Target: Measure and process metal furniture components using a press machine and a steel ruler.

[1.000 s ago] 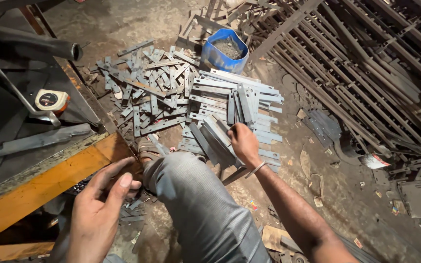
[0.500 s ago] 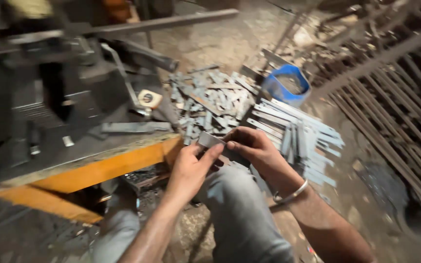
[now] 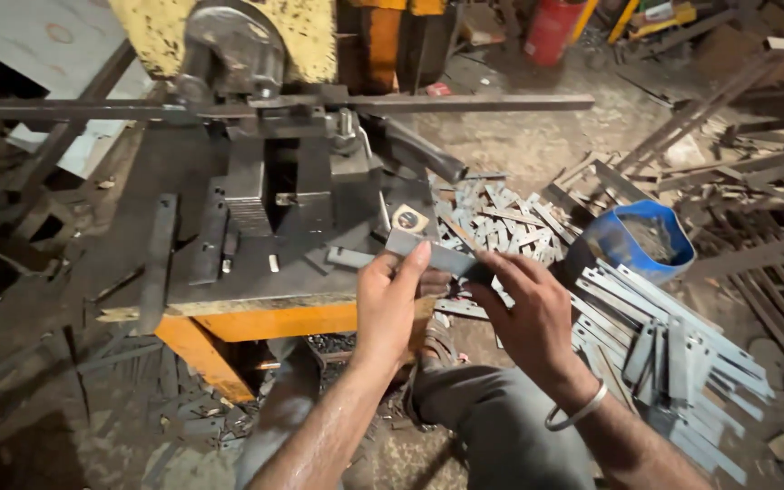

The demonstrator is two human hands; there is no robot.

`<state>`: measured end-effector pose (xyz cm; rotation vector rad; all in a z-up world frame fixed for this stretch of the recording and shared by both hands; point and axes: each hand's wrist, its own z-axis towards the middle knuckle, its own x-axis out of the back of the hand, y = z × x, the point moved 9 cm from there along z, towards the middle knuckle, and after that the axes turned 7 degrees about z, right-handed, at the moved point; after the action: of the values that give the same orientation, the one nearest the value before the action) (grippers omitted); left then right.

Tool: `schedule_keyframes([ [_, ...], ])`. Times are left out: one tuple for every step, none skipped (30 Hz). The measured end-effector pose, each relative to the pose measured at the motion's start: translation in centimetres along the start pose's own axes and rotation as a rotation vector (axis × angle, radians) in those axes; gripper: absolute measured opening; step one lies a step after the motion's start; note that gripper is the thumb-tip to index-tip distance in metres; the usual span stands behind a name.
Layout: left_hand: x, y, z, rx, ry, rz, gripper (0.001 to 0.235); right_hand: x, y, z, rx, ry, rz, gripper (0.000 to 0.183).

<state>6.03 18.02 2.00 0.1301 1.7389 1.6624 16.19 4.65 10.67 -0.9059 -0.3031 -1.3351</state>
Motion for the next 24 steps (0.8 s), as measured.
schedule_keyframes([
  [0.2, 0.4, 0.9, -0.004, 0.003, -0.001, 0.033, -0.4, -0.1, 1.0, 0.005, 0.000, 0.002, 0.037],
  [0.4, 0.9, 1.8, -0.008, 0.001, 0.025, 0.033, -0.6, -0.6, 2.0, 0.062, 0.020, 0.008, 0.036],
  [0.6, 1.3, 2.6, -0.014, 0.001, 0.048, 0.032, -0.8, -1.1, 2.9, 0.120, 0.039, 0.014, 0.034],
  [1.2, 3.0, 3.5, -0.018, 0.004, 0.047, 0.032, -1.3, -0.6, 4.4, 0.126, 0.038, 0.015, 0.034],
  [1.7, 4.8, 4.3, -0.033, -0.003, 0.327, 0.032, -1.5, -0.3, 5.8, 0.160, 0.074, 0.022, 0.029],
  [2.1, 6.5, 5.2, -0.047, -0.009, 0.607, 0.033, -1.8, -0.1, 7.2, 0.193, 0.110, 0.029, 0.024],
  [4.0, 6.9, 6.4, -0.047, 0.001, 0.605, 0.033, -2.5, 1.6, 9.1, 0.200, 0.104, 0.034, 0.024],
  [5.5, 9.9, 7.0, -0.352, 0.103, 0.774, 0.032, -3.8, 3.8, 11.2, 0.137, 0.053, -0.013, 0.023],
  [6.5, 12.4, 6.8, -0.658, 0.197, 0.938, 0.032, -5.1, 6.1, 13.1, 0.068, 0.003, -0.061, 0.022],
  [7.8, 13.0, 7.7, -0.654, 0.202, 0.940, 0.032, -5.6, 6.3, 14.7, 0.070, -0.003, -0.058, 0.022],
  [8.5, 13.7, 8.2, -0.729, 0.219, 1.110, 0.028, -6.0, 6.0, 16.3, 0.117, 0.010, -0.063, 0.023],
  [9.2, 14.4, 8.7, -0.803, 0.235, 1.282, 0.024, -6.5, 5.8, 17.9, 0.164, 0.022, -0.068, 0.023],
  [10.5, 14.1, 10.0, -0.797, 0.239, 1.284, 0.024, -7.7, 6.1, 19.2, 0.165, 0.016, -0.064, 0.023],
  [10.8, 13.4, 11.2, -0.852, 0.183, 1.432, 0.021, -9.4, 6.3, 20.4, 0.176, -0.035, -0.044, 0.027],
  [11.1, 12.5, 12.3, -0.904, 0.120, 1.578, 0.019, -11.0, 6.6, 21.5, 0.186, -0.087, -0.026, 0.031],
  [11.6, 12.2, 13.2, -0.897, 0.122, 1.579, 0.019, -12.1, 6.8, 22.4, 0.186, -0.093, -0.024, 0.031],
  [11.4, 11.5, 13.9, -0.931, 0.063, 1.666, 0.018, -13.8, 7.4, 23.1, 0.134, -0.174, -0.029, 0.030],
  [11.2, 10.7, 14.6, -0.964, 0.001, 1.753, 0.018, -15.6, 8.0, 23.8, 0.082, -0.255, -0.034, 0.029],
  [11.4, 10.6, 14.9, -0.956, 0.001, 1.753, 0.018, -16.4, 8.0, 24.3, 0.080, -0.262, -0.033, 0.029],
  [11.5, 10.5, 15.1, -0.948, -0.010, 1.753, 0.019, -17.1, 7.6, 24.6, 0.127, -0.263, 0.011, 0.030],
  [11.6, 10.4, 15.2, -0.940, -0.022, 1.754, 0.020, -17.9, 7.0, 24.9, 0.172, -0.264, 0.058, 0.030],
  [11.5, 10.4, 15.1, -0.931, -0.023, 1.756, 0.020, -18.3, 6.8, 25.2, 0.170, -0.271, 0.061, 0.030],
  [11.7, 10.9, 15.0, -0.909, -0.004, 1.705, 0.021, -18.6, 6.2, 25.5, 0.187, -0.258, 0.071, 0.030],
  [11.8, 11.3, 15.0, -0.886, 0.015, 1.654, 0.021, -18.9, 5.7, 25.8, 0.203, -0.246, 0.081, 0.031],
])
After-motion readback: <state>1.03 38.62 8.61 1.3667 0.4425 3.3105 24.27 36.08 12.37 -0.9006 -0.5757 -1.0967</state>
